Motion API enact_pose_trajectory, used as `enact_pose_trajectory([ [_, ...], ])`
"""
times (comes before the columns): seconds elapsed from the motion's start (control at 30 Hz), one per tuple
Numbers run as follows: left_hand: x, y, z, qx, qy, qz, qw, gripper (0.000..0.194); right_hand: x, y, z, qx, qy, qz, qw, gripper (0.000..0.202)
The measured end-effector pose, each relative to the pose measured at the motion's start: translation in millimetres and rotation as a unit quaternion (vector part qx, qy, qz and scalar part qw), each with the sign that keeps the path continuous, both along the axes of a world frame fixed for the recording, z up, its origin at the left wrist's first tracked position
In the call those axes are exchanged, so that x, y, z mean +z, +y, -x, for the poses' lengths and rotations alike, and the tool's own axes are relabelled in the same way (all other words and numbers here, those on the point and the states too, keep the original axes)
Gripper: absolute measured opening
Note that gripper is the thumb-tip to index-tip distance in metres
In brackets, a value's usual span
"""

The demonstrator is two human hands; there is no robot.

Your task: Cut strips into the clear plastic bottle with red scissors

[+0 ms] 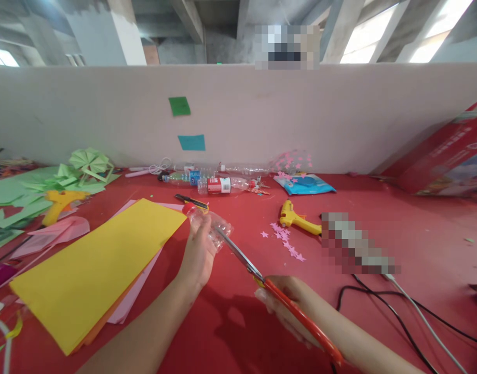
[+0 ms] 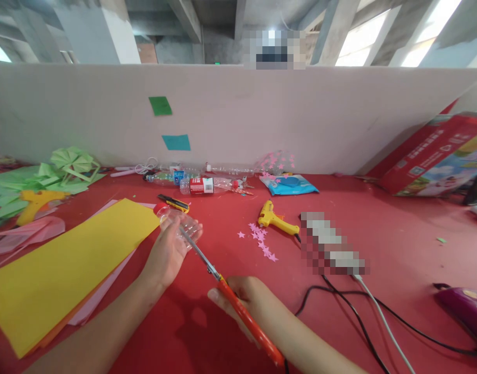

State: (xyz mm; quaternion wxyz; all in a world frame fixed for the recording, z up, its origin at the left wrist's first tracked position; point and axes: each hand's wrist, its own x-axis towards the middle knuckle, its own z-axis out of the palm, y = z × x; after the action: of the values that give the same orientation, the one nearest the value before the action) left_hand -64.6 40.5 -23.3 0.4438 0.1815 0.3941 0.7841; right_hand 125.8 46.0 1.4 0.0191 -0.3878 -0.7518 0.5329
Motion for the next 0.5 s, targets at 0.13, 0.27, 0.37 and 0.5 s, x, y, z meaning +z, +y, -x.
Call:
enact_pose_trajectory([
  [0.13,-1.9,1.1,3.4,0.008,0.007,0.001,1.000,0.032,-1.0,-2.0,1.9,-0.021,-0.031,0.046,0.998,0.043],
  [0.27,-3.6,0.8,3.8,0.014,0.034,0.007,0.999,0.030,1.4,-4.0,-1.1,-0.014,0.002,0.031,0.999,0.045],
  [0.37,-4.3,-0.7,0.3,-0.010,0.069,-0.003,0.998,0.030,1.3,-3.6,-2.8,0.006,0.010,0.001,1.000,0.050],
  [0.5,-3.9,-2.8,-3.5,-0.025,0.083,-0.013,0.996,0.029,-1.8,-3.4,-1.3,-0.003,0.016,0.034,0.999,0.050],
])
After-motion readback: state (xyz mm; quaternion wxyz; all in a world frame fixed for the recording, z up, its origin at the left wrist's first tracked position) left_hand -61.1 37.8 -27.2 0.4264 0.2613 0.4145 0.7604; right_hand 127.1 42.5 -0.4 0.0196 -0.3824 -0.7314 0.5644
